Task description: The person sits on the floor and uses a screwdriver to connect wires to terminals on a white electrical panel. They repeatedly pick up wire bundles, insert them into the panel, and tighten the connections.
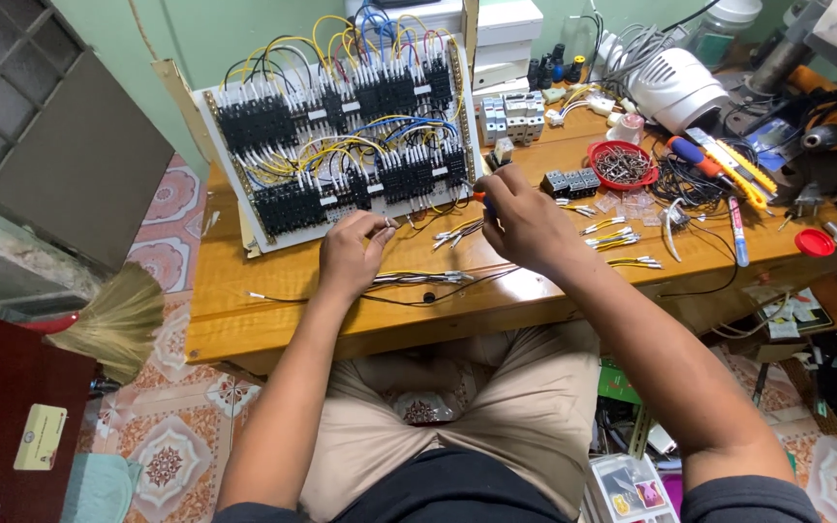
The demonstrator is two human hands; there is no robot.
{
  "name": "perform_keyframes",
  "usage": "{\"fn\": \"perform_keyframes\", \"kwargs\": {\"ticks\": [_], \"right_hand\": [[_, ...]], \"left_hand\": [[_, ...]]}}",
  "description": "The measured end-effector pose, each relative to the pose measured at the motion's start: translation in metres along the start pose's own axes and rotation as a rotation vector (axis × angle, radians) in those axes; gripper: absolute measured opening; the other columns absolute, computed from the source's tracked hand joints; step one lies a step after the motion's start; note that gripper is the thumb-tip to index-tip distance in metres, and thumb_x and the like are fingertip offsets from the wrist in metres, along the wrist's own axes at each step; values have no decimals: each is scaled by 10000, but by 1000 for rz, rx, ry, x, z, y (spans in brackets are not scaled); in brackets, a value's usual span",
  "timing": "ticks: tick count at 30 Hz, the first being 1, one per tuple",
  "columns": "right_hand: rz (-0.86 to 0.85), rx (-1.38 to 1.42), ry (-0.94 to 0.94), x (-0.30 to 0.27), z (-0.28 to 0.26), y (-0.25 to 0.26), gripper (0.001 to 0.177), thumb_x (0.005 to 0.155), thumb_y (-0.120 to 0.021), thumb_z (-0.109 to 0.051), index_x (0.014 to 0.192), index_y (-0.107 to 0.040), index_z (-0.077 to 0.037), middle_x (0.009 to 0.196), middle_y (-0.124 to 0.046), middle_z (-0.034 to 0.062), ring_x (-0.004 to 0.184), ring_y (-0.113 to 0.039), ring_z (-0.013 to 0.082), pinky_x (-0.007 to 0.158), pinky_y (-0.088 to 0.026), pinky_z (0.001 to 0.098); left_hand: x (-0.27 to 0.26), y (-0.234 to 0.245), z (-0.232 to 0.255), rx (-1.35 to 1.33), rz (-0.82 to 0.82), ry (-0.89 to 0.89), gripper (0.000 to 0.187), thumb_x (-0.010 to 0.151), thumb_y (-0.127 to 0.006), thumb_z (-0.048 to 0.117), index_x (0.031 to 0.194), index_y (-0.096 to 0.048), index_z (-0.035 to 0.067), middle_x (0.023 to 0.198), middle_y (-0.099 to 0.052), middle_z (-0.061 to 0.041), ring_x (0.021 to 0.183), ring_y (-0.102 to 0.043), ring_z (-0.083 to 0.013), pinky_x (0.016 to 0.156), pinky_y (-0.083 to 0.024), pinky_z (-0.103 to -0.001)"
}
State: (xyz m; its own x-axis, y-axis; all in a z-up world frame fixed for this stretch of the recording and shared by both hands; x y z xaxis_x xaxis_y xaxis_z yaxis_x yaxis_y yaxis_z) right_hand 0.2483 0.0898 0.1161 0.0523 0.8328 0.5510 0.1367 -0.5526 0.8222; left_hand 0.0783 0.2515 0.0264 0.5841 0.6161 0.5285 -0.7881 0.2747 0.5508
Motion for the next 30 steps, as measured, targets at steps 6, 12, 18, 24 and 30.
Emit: {"fn": "perform_keyframes", "kwargs": {"ticks": [6, 12, 18, 24, 30], "right_hand": [[15, -71, -62, 0, 8, -2, 270, 1046, -581, -306, 1255, -513, -148, 966, -543, 142, 585, -668, 508, 548, -583, 562], [34, -124, -68, -2, 14, -1, 273, 1050, -580, -291, 1258, -512, -129, 932, -561, 157, 595, -679, 493, 556, -579, 557], [-23, -78, -69, -1, 16, -1, 336, 994, -611, -220, 1303, -501, -143, 1016, -583, 160, 616, -703, 478, 575, -601, 532], [-84, -52, -106, -3, 21, -7, 427, 953, -626, -248, 1345, -480, -157, 1008, -559, 166, 633, -684, 526, 590, -596, 585], [-82, -17, -101, -6, 15, -3, 423, 922, -617, -142, 1326, -489, -148, 1044, -543, 178, 630, -684, 525, 583, -602, 587]], "left_hand": [[-22, -19, 6, 154, 56, -107, 77, 996, -670, 324, 999, -722, 268, 1040, -774, 67, 1044, -688, -235, 901, -489, -425], [-37, -42, 19, 313, 146, -176, 132, 1034, -621, 375, 991, -716, 294, 1030, -770, 117, 1085, -654, -158, 920, -431, -361], [-43, -81, 10, 351, -24, -131, 100, 1008, -607, 342, 1010, -679, 273, 978, -753, 82, 1041, -693, -166, 930, -462, -372], [-34, -96, 3, 373, -296, 17, 148, 1048, -483, 288, 989, -548, 169, 932, -685, -85, 890, -727, -341, 825, -519, -499], [-33, -98, 9, 434, -383, 26, 163, 1048, -494, 266, 1023, -558, 119, 1071, -706, -138, 914, -743, -385, 834, -535, -522]]}}
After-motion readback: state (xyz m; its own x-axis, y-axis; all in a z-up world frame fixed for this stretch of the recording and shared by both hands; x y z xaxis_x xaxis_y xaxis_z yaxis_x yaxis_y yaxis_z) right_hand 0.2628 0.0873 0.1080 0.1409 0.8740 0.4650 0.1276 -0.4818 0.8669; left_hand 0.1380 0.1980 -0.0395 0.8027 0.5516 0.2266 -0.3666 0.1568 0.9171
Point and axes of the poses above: each hand's wrist, its own x-axis towards the middle knuckle, its own y-axis out of the back of the hand, z = x × y, the point moved 10 cm from there along x, towards the middle knuckle
